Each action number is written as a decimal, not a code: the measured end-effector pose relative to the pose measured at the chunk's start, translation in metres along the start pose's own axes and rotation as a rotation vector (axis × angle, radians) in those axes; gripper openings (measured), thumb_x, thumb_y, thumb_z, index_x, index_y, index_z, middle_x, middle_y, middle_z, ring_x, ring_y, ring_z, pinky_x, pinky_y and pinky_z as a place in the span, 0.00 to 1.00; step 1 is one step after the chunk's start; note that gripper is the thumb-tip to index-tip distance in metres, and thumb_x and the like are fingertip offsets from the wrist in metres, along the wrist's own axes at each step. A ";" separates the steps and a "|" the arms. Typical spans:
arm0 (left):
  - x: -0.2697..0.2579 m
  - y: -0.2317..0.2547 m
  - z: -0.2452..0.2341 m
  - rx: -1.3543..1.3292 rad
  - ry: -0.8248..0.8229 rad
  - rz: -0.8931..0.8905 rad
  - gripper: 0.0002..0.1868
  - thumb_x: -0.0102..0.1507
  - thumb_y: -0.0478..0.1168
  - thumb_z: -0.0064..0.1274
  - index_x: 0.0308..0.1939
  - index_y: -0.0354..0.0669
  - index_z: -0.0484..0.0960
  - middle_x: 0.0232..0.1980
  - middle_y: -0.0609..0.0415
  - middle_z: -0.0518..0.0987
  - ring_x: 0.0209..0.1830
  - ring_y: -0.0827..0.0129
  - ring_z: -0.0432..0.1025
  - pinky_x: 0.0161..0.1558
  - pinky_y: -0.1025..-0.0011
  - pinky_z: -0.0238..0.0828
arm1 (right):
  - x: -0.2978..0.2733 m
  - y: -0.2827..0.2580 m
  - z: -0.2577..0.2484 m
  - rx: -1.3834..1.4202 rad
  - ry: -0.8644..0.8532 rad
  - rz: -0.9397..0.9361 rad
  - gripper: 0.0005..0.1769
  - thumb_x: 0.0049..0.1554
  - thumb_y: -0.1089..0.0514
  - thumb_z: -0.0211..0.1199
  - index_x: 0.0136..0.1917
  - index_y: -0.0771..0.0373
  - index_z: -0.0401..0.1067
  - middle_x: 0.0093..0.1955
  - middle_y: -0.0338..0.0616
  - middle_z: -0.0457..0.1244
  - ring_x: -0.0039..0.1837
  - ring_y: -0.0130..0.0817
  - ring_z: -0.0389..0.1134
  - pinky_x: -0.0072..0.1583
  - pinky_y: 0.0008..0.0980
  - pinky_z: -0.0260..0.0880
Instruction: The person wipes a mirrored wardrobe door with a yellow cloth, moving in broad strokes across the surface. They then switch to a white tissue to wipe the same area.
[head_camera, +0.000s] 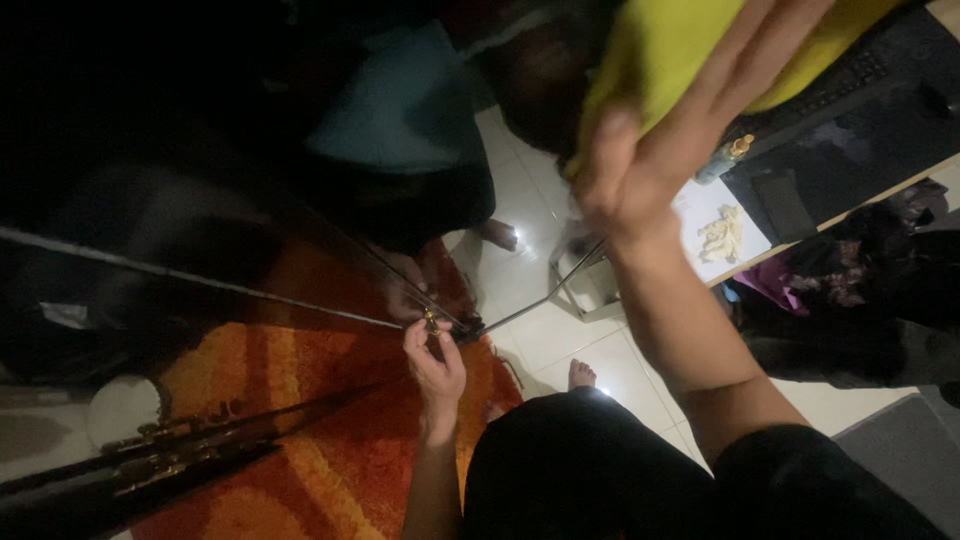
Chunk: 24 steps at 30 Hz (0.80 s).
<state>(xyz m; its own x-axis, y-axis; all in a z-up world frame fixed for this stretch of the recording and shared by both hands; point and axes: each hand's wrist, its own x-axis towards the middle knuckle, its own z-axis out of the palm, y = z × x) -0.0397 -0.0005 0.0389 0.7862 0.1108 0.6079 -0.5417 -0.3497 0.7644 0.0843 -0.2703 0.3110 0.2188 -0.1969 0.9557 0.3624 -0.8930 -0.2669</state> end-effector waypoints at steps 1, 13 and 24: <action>0.000 -0.002 -0.001 0.008 -0.007 0.010 0.20 0.70 0.28 0.43 0.65 0.31 0.58 0.50 0.39 0.75 0.49 0.57 0.73 0.55 0.60 0.73 | -0.005 -0.011 0.007 0.034 0.032 -0.001 0.46 0.61 0.32 0.40 0.88 0.36 0.34 0.89 0.25 0.22 0.87 0.26 0.21 0.85 0.40 0.22; -0.005 -0.007 0.001 -0.022 0.001 -0.023 0.21 0.70 0.28 0.44 0.65 0.31 0.57 0.50 0.41 0.77 0.49 0.58 0.74 0.54 0.62 0.74 | -0.179 -0.048 -0.001 0.065 -0.317 -0.088 0.50 0.66 0.45 0.56 0.87 0.63 0.30 0.87 0.65 0.23 0.87 0.67 0.23 0.82 0.70 0.26; -0.001 -0.002 -0.002 -0.019 -0.028 -0.005 0.20 0.71 0.29 0.43 0.66 0.32 0.58 0.50 0.41 0.76 0.49 0.58 0.74 0.53 0.61 0.74 | -0.313 -0.019 -0.010 0.021 -0.523 -0.112 0.47 0.59 0.51 0.69 0.80 0.71 0.46 0.81 0.74 0.37 0.80 0.77 0.40 0.75 0.77 0.45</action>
<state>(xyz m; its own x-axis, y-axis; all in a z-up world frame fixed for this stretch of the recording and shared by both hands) -0.0400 0.0023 0.0374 0.7970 0.0866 0.5977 -0.5427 -0.3315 0.7717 0.0000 -0.1959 0.0177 0.5982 0.1322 0.7904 0.4265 -0.8875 -0.1743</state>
